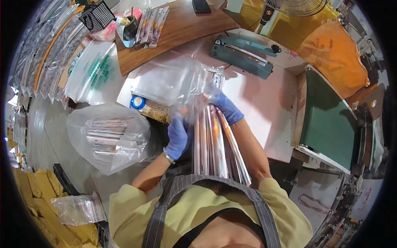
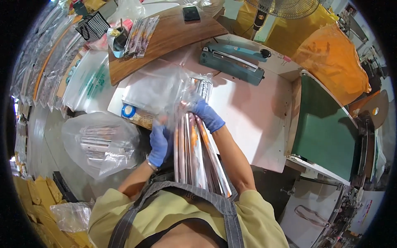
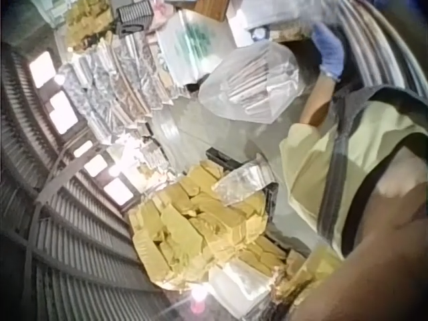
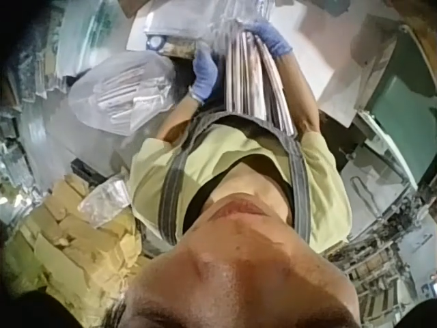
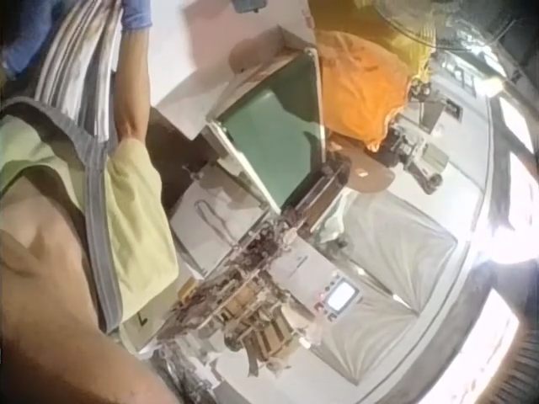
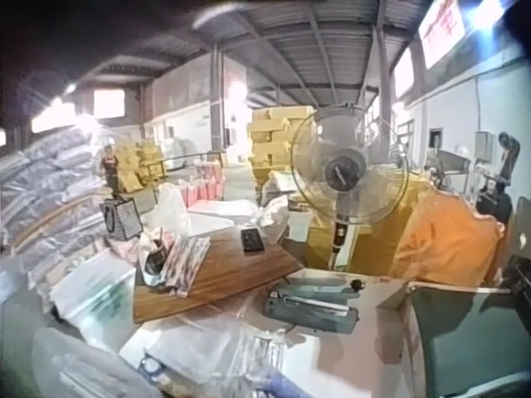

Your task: Collecting bundles of wooden sticks from a machine, placing them into plastic bags, and sealing the bags using a heat sealer.

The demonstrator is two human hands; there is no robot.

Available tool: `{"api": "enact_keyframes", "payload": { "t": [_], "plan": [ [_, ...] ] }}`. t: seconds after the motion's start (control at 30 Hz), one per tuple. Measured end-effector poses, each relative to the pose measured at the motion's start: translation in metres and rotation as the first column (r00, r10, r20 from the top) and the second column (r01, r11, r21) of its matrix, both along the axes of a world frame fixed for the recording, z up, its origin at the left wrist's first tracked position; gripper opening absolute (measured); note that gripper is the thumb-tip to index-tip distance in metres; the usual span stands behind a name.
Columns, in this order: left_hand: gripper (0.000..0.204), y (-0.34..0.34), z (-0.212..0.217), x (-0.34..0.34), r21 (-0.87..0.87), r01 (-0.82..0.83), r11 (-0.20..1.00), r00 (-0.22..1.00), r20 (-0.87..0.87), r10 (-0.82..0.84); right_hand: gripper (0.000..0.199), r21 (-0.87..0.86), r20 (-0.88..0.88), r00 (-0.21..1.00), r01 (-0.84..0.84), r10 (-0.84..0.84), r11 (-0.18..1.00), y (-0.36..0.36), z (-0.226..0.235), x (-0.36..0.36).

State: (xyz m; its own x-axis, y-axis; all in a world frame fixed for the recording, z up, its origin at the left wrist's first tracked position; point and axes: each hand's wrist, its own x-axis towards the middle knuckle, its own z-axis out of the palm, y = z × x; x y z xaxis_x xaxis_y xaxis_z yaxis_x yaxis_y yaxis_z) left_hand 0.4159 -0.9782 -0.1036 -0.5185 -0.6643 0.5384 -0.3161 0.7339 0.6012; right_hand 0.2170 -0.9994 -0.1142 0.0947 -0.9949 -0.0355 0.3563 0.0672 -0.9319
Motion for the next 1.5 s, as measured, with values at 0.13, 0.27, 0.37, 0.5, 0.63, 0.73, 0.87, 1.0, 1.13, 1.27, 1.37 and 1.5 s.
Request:
{"api": "enact_keyframes", "payload": {
  "t": [0.13, 0.27, 0.37, 0.5, 0.63, 0.73, 0.87, 1.0, 1.13, 1.27, 1.37, 1.5],
  "plan": [
    [0.031, -0.002, -0.082, -0.062, 0.666, 0.745, 0.029, 0.666, -0.746, -0.003, 0.085, -0.120, 0.147, 0.958, 0.264, -0.246, 0.957, 0.042, 0.032, -0.024],
    [0.033, 0.019, -0.107, -0.082, 0.484, 0.686, -0.544, 0.665, -0.719, 0.199, 0.086, -0.213, -0.306, 0.738, 0.562, -0.601, 0.799, 0.116, 0.020, -0.026],
    [0.038, 0.069, -0.074, -0.064, 0.891, 0.237, -0.387, 0.962, -0.271, -0.035, 0.070, 0.237, -0.090, 0.785, 0.614, -0.612, 0.753, 0.214, -0.062, -0.005],
    [0.036, 0.105, -0.081, -0.023, 0.909, 0.160, -0.386, 0.938, -0.262, -0.228, 0.061, 0.298, -0.108, 0.646, 0.746, -0.755, 0.596, 0.292, -0.144, 0.060],
    [0.039, 0.066, 0.051, -0.052, 0.514, 0.227, 0.827, 0.505, 0.665, -0.551, 0.042, 0.559, -0.032, 0.781, 0.531, -0.623, 0.637, 0.257, 0.089, 0.026],
    [0.040, 0.019, 0.097, -0.091, 0.005, 0.437, 0.900, 0.876, 0.224, -0.427, 0.039, -0.185, -0.842, 0.353, 0.522, -0.409, 0.833, 0.241, 0.120, -0.038],
    [0.010, -0.053, 0.146, -0.156, 0.199, 0.459, 0.866, 0.887, -0.043, -0.460, 0.025, -0.246, -0.949, -0.200, -0.015, -0.244, 0.969, 0.196, 0.173, -0.097],
    [0.005, -0.061, 0.191, -0.167, 0.284, 0.431, 0.856, 0.902, -0.138, -0.409, 0.010, -0.542, -0.839, -0.124, 0.108, -0.530, 0.833, 0.181, 0.205, -0.115],
    [0.005, -0.077, 0.176, -0.193, 0.399, 0.538, 0.743, 0.834, -0.125, -0.537, 0.022, -0.675, -0.675, -0.504, 0.125, -0.539, 0.728, 0.165, 0.212, -0.115],
    [0.005, -0.031, 0.169, -0.202, 0.533, 0.663, 0.526, 0.749, -0.482, -0.455, 0.037, -0.768, -0.519, -0.643, 0.061, -0.563, 0.638, 0.139, 0.194, -0.073],
    [0.021, -0.033, 0.145, -0.192, 0.382, 0.849, 0.365, 0.528, -0.590, -0.611, 0.028, -0.766, -0.538, -0.542, -0.005, -0.646, 0.643, 0.136, 0.159, -0.099],
    [0.072, -0.027, 0.076, -0.223, 0.225, 0.770, 0.597, 0.638, -0.298, -0.710, 0.009, -0.800, -0.574, -0.299, 0.004, -0.762, 0.601, 0.104, 0.189, -0.130]
  ]
}}
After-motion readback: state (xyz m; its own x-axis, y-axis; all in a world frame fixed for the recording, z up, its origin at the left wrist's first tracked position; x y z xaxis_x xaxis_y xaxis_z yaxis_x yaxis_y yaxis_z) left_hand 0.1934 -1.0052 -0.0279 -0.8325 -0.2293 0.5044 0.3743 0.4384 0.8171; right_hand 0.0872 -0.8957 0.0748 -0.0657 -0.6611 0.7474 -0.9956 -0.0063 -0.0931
